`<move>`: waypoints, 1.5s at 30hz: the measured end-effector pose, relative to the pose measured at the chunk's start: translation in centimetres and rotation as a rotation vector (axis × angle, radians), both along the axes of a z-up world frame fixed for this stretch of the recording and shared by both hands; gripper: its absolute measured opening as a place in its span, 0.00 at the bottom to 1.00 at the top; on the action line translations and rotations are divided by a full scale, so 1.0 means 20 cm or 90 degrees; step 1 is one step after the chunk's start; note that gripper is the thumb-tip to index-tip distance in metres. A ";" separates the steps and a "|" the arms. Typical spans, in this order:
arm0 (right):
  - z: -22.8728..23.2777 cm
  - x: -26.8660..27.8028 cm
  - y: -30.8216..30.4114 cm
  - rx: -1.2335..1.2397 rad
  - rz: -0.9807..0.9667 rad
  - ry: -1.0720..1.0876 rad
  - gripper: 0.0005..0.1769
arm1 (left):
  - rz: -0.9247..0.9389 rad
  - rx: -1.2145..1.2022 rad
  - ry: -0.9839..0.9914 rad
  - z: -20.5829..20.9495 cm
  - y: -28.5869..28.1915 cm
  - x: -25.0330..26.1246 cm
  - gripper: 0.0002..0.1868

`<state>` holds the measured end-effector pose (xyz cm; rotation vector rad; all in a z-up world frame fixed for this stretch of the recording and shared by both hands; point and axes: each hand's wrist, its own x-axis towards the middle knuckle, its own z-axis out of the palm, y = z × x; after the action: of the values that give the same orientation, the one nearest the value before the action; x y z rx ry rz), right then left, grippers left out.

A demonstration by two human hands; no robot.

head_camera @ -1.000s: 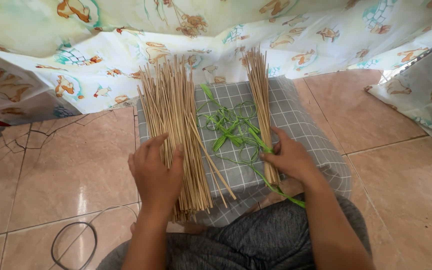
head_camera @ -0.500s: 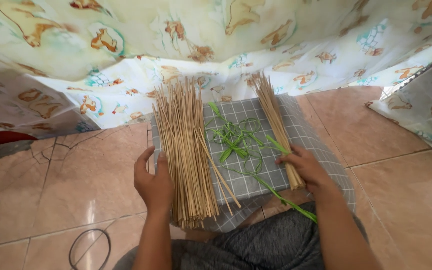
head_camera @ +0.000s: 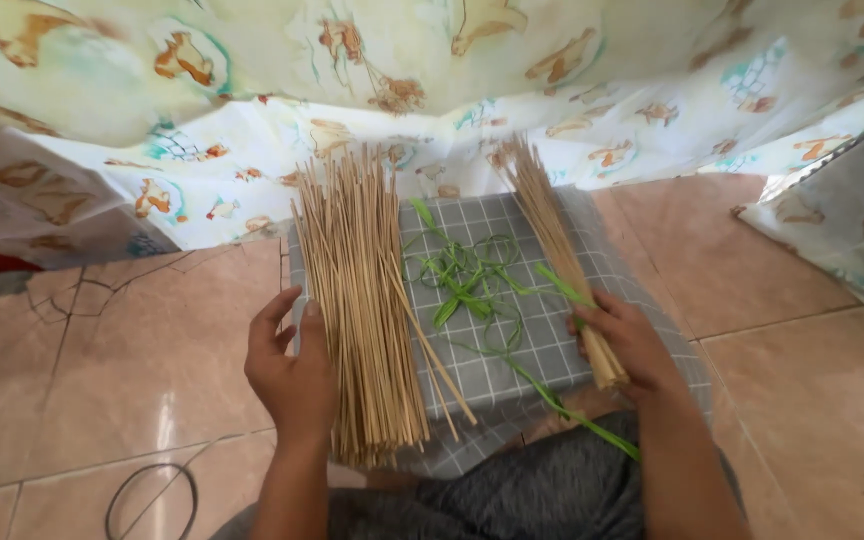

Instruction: Bundling and tying thin wooden sticks together using green plastic strips.

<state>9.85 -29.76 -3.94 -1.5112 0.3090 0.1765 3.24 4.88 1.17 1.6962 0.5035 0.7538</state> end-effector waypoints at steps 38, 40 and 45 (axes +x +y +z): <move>0.29 -0.51 0.63 -0.076 0.346 -0.225 0.32 | -0.315 -0.772 0.084 -0.02 -0.20 -0.08 0.12; 0.28 -0.52 0.62 -0.109 0.341 -0.220 0.23 | -0.336 -0.766 0.028 -0.06 -0.17 -0.08 0.12; 0.26 -0.52 0.65 -0.244 0.321 -0.290 0.05 | -0.293 -0.685 -0.032 -0.03 -0.19 -0.09 0.10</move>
<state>-0.56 -16.86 1.33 -1.9366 -0.4326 0.1699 1.48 1.12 0.59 0.7215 0.3524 0.1061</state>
